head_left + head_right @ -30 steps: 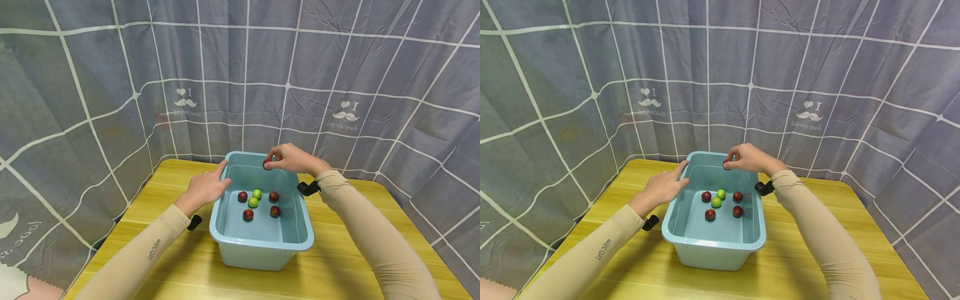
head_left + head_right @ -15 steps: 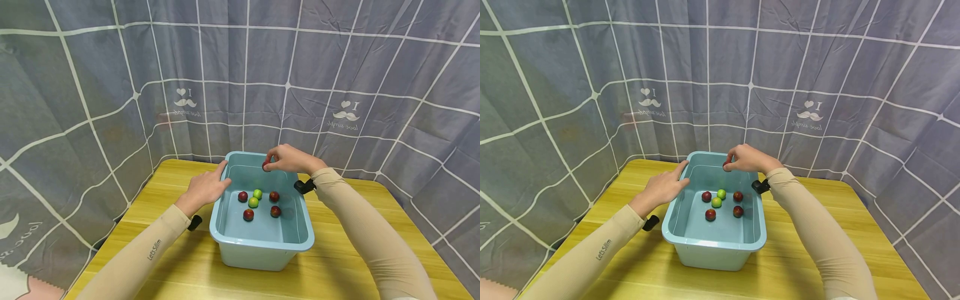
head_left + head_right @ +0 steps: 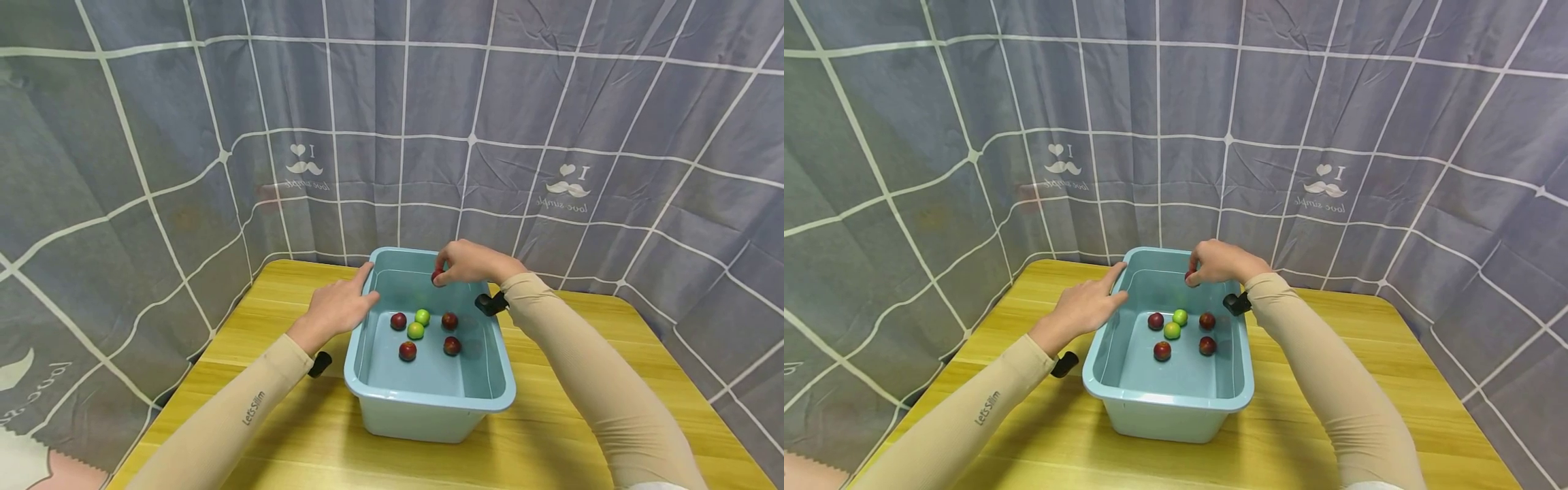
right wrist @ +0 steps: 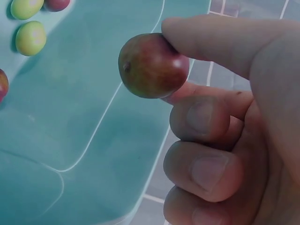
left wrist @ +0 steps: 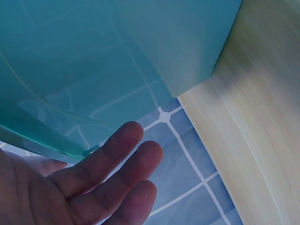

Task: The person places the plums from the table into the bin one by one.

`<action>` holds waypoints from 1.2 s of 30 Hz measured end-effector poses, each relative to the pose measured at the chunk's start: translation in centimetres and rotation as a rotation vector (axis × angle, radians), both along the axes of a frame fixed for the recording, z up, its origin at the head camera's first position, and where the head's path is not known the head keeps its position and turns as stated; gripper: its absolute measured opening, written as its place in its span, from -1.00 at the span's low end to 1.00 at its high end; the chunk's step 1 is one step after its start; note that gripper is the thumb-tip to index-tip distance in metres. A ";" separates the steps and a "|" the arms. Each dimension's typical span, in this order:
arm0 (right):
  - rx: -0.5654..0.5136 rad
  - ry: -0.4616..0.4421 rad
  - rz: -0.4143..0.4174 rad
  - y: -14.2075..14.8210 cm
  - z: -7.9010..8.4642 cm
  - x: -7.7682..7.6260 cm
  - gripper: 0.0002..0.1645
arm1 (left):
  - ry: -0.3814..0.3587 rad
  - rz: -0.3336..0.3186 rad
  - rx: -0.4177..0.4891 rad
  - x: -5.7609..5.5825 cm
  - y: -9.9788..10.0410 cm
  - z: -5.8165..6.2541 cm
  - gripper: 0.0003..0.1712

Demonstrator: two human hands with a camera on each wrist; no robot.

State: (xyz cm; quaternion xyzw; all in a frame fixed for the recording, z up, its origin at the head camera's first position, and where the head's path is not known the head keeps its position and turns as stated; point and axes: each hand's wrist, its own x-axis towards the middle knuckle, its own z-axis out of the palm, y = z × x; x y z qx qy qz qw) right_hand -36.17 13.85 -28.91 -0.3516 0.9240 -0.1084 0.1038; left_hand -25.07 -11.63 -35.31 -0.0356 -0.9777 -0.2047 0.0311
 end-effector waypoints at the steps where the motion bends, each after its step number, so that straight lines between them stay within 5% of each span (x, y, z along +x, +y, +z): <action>1: 0.007 0.003 -0.003 0.0 0.0 0.0 -0.78 | 0.001 -0.002 0.001 0.0 0.0 0.0 -0.18; 12: 0.019 0.028 -0.020 0.2 0.0 0.2 -0.51 | 0.004 -0.002 0.005 0.0 0.1 0.0 -0.18; 36: -0.132 0.043 0.036 2.7 0.3 1.7 -0.63 | -0.007 0.002 -0.007 -0.1 0.1 0.0 -0.19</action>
